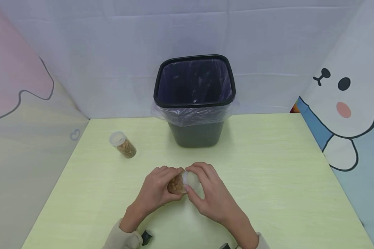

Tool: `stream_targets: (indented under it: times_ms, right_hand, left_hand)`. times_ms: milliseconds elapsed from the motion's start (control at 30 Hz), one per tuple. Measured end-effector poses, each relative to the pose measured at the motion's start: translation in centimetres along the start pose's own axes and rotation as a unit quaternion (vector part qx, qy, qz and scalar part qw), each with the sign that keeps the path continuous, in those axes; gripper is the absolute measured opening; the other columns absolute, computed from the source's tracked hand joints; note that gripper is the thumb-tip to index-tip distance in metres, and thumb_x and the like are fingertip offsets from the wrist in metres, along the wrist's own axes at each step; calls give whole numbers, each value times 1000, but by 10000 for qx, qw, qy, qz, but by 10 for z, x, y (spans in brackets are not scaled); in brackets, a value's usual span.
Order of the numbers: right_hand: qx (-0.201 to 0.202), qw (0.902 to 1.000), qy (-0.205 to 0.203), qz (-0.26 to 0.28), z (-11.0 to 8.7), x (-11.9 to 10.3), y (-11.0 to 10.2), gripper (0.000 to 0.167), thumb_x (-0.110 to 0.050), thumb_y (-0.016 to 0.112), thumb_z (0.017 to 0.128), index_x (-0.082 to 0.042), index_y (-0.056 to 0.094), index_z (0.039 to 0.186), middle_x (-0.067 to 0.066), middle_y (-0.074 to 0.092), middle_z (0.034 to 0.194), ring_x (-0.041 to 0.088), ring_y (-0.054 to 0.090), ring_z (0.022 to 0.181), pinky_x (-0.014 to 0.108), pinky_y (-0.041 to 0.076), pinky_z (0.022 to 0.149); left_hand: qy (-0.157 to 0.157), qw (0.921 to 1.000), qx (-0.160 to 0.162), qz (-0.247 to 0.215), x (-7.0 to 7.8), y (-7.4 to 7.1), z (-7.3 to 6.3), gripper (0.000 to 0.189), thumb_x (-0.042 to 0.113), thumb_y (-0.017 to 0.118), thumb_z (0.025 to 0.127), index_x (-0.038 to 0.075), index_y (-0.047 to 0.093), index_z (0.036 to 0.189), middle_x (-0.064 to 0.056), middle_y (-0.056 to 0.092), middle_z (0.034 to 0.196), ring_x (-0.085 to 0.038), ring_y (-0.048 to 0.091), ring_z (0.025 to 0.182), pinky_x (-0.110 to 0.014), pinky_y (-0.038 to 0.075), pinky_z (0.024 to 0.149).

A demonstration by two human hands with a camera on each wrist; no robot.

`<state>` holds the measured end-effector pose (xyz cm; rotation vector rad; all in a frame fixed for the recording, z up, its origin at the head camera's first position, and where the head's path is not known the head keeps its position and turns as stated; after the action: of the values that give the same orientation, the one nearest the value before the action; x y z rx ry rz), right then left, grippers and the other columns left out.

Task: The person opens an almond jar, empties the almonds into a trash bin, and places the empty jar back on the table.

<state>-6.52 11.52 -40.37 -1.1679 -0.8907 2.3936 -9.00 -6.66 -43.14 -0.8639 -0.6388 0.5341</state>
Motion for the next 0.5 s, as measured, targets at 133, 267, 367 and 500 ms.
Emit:
stream_targets:
  times_ms: [133, 267, 367, 500]
  right_hand:
    - [46, 9997, -245, 36, 0, -2, 0, 44, -14, 73, 92, -12, 61, 134, 1, 57, 138, 18, 53, 127, 21, 43, 103]
    - [70, 9985, -531, 139, 1, -3, 1, 42, -12, 68, 93, -8, 61, 134, 5, 56, 139, 21, 51, 130, 19, 35, 113]
    - [101, 9979, -629, 110, 1, -4, 0, 43, -14, 67, 94, -8, 60, 136, 8, 56, 141, 23, 50, 132, 19, 35, 113]
    - [226, 9990, -395, -28, 1, -2, -3, 49, -16, 73, 92, -12, 59, 139, 6, 56, 141, 22, 51, 132, 24, 43, 105]
  left_hand:
    - [-20, 10000, -26, -3, 0, 0, 0, 69, 36, 98, 64, 19, 71, 125, 9, 76, 104, -10, 68, 87, -26, 49, 70]
    - [-23, 10000, -15, 6, 0, 0, 1, 69, 36, 98, 64, 19, 71, 125, 9, 76, 104, -10, 68, 87, -27, 49, 70]
    - [-16, 10000, -7, 21, -1, 1, 1, 69, 36, 98, 64, 19, 71, 125, 9, 76, 104, -10, 68, 87, -27, 49, 70]
    - [-8, 10000, 1, 38, -1, 1, 2, 68, 36, 98, 64, 19, 71, 124, 9, 76, 104, -10, 68, 87, -26, 49, 69]
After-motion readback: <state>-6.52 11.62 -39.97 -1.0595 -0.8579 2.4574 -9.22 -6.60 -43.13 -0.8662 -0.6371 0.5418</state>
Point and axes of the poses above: each hand's wrist, its own z-axis towards the middle knuckle, its own y-axis out of the palm, x = y × z, the point moved 5 cm from there along z, towards the middle knuckle
